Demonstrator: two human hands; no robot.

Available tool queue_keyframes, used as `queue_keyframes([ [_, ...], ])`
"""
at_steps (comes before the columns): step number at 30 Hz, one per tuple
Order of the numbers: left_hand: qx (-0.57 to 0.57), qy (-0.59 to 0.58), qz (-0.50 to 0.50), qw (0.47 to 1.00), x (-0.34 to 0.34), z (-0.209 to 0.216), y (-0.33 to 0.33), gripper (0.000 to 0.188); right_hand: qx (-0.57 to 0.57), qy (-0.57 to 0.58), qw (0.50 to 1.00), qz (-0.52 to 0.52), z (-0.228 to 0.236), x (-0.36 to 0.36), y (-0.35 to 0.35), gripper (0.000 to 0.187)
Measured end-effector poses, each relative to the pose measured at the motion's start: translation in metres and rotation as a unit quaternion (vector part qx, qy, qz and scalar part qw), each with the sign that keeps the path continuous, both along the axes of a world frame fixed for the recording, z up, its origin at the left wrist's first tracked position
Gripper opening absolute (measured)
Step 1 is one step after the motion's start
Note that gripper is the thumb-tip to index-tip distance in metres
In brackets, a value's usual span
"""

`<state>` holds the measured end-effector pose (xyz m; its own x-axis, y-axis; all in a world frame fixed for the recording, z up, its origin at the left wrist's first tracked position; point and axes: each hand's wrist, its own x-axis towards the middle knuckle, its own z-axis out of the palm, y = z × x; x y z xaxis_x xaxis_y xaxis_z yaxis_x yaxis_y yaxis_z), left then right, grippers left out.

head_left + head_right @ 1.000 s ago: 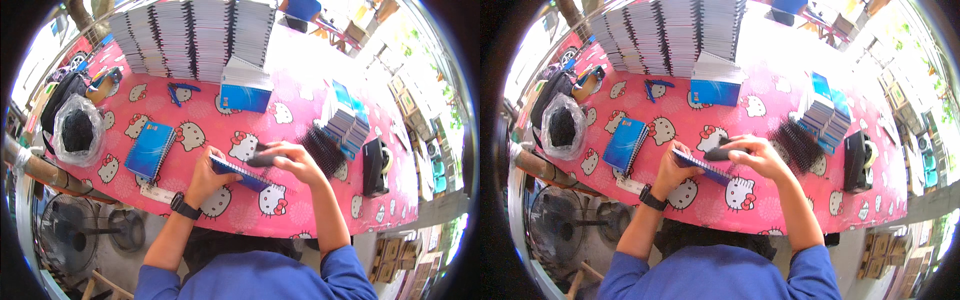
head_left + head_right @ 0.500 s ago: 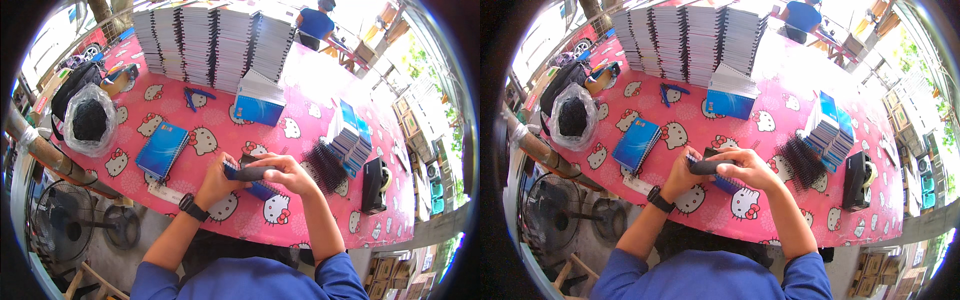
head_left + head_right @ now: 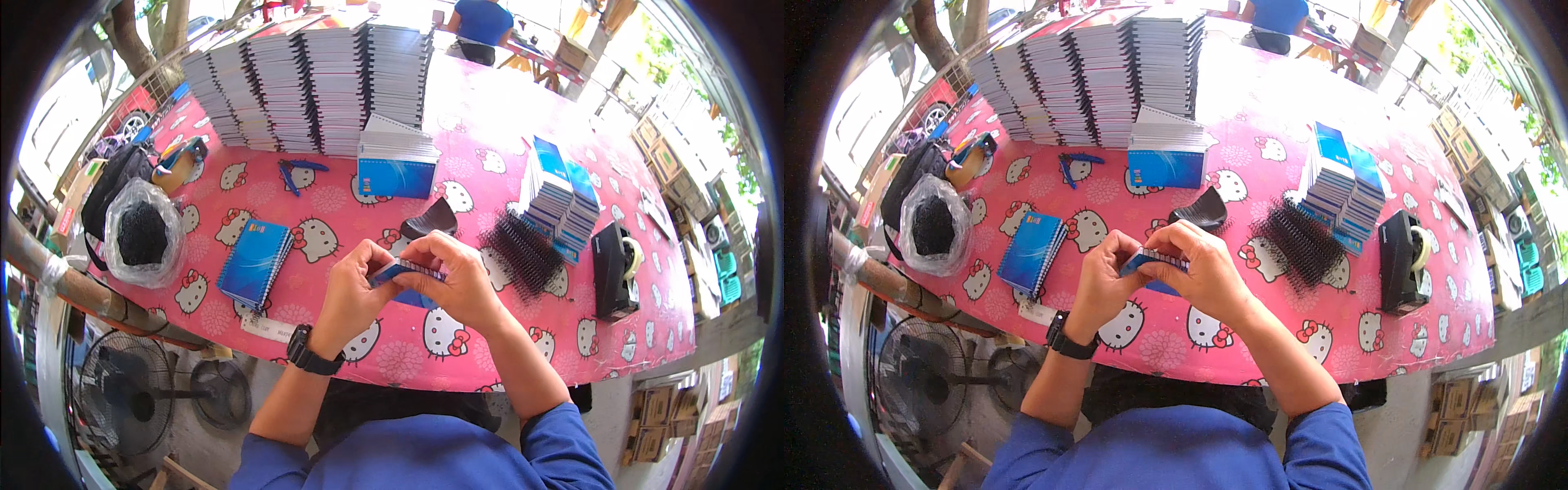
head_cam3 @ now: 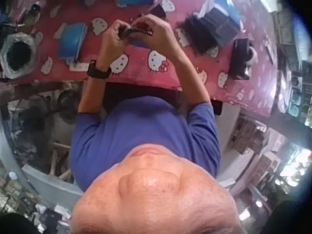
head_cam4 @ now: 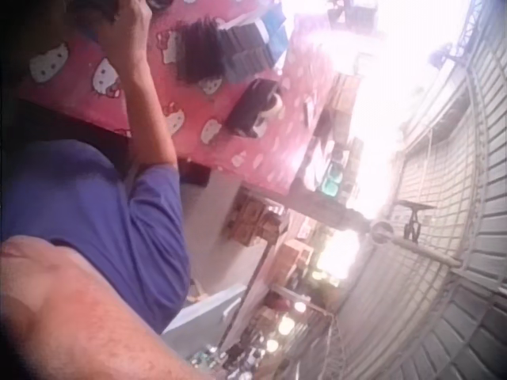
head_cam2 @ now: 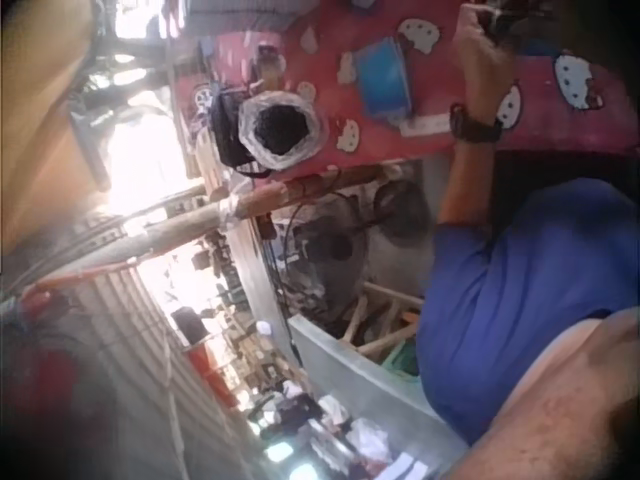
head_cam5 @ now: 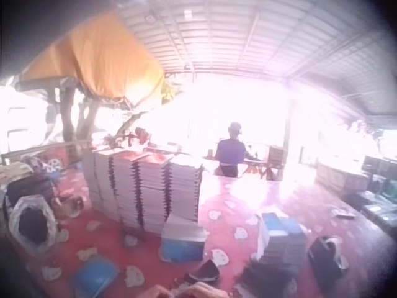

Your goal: The person binds blue notebooks by hand, sliding black plastic spiral combs into pre-punched holes in the notebook covers and pages one at a time.

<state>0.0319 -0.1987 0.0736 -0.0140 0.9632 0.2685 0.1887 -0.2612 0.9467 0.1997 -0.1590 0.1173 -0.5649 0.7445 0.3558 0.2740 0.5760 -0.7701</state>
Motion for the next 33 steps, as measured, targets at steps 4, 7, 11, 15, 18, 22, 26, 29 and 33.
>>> queue_keyframes([
  [4,-0.013,-0.055,0.013,0.998,0.004,0.007,-0.004,0.021,0.009,0.039,0.999,0.010,0.001,0.003,-0.006,0.029],
  [7,0.004,-0.056,0.001,0.998,0.005,0.007,-0.007,0.021,0.047,0.058,0.997,0.021,-0.002,0.006,-0.007,0.028],
  [11,0.022,-0.054,-0.008,0.998,0.002,0.012,-0.012,0.021,0.052,0.076,0.996,0.008,-0.003,0.005,-0.009,0.024],
  [15,0.030,-0.132,-0.032,0.990,-0.001,0.009,-0.018,0.018,0.047,0.088,0.994,0.038,0.001,0.001,-0.012,0.021],
  [18,0.024,-0.133,-0.053,0.989,-0.002,0.011,-0.021,0.017,0.096,0.037,0.995,0.015,0.010,0.008,-0.014,0.019],
  [22,0.020,-0.125,-0.075,0.989,-0.014,0.010,-0.028,0.016,0.056,0.032,0.995,0.082,0.009,0.001,-0.016,0.016],
  [26,-0.037,-0.153,-0.071,0.985,-0.025,0.013,-0.035,0.018,0.083,-0.043,0.987,0.128,0.007,-0.004,-0.017,0.036],
  [29,0.054,-0.179,0.015,0.982,-0.040,0.002,-0.035,0.019,0.139,-0.018,0.985,0.103,0.008,-0.013,-0.015,0.060],
  [33,0.134,-0.200,0.353,0.904,-0.105,-0.005,-0.040,0.025,0.166,-0.077,0.983,-0.033,-0.018,0.008,0.027,0.058],
])
